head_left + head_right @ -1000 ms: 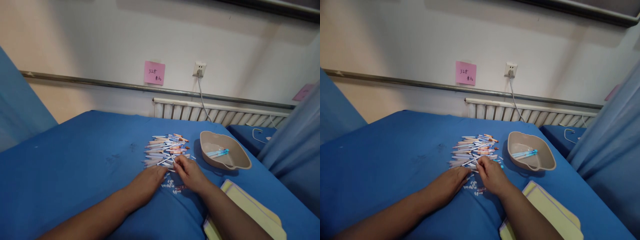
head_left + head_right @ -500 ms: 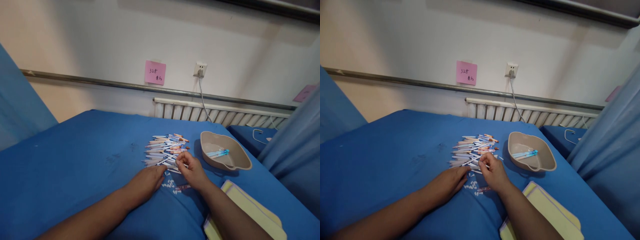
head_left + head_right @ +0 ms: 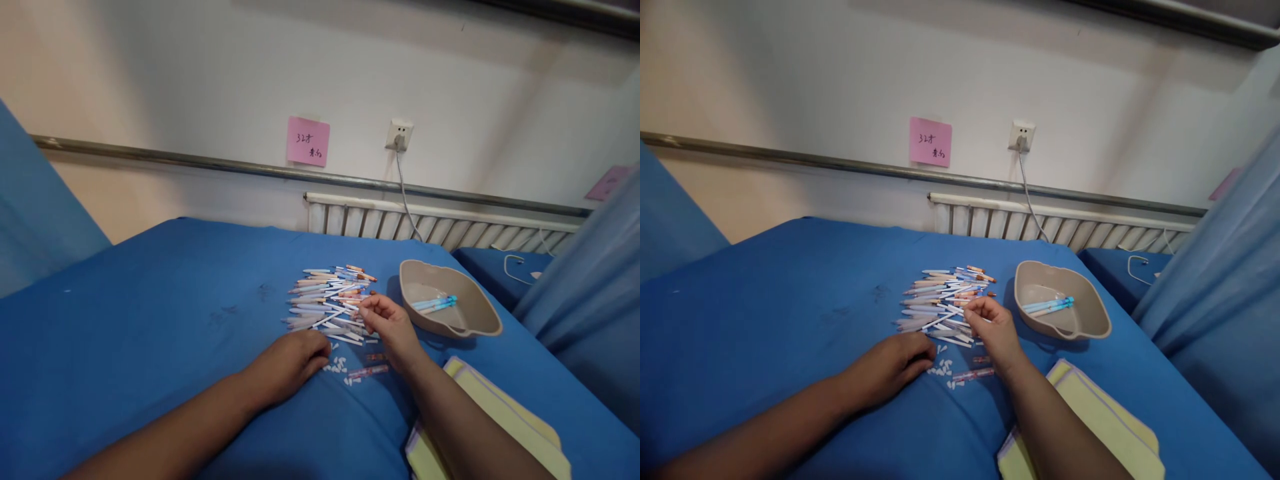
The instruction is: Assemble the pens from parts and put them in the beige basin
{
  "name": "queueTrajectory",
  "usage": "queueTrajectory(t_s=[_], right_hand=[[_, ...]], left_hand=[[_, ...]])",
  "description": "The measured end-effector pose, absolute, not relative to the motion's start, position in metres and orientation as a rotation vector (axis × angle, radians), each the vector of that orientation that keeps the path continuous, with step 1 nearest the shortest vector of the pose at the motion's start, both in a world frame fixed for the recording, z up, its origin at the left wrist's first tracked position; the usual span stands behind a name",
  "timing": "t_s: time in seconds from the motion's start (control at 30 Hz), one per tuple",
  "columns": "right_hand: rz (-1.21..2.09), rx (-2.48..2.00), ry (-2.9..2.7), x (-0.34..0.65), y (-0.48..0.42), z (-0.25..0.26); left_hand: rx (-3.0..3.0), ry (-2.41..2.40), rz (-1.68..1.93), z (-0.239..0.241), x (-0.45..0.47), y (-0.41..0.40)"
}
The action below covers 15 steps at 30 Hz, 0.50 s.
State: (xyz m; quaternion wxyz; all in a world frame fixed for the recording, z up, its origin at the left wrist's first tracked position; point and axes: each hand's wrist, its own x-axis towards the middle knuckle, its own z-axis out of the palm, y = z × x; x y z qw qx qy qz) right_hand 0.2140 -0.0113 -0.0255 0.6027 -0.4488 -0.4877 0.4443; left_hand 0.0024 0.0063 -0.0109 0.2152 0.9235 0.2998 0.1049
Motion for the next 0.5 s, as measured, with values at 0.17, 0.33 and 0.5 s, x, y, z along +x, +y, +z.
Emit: queueTrajectory(t_s=[0.17,0.33,0.5], right_hand=[[1.030,-1.094,-1.159,0.2122,-0.0113,-0.0246],[1.012,-1.135,-1.173,0.2083,-0.0136,-0.0208],[1.050,-1.106,-1.119,0.2084,-0.0142,-0.0219]], left_hand=[[2.676,0.809,0.222,-0.0119,0.0045,0.0028],[2.746,0.869,0.221,-0.0167,0.0073,-0.0006],[2.775,0.886,0.229,-0.0160,0.0100,-0.0017]])
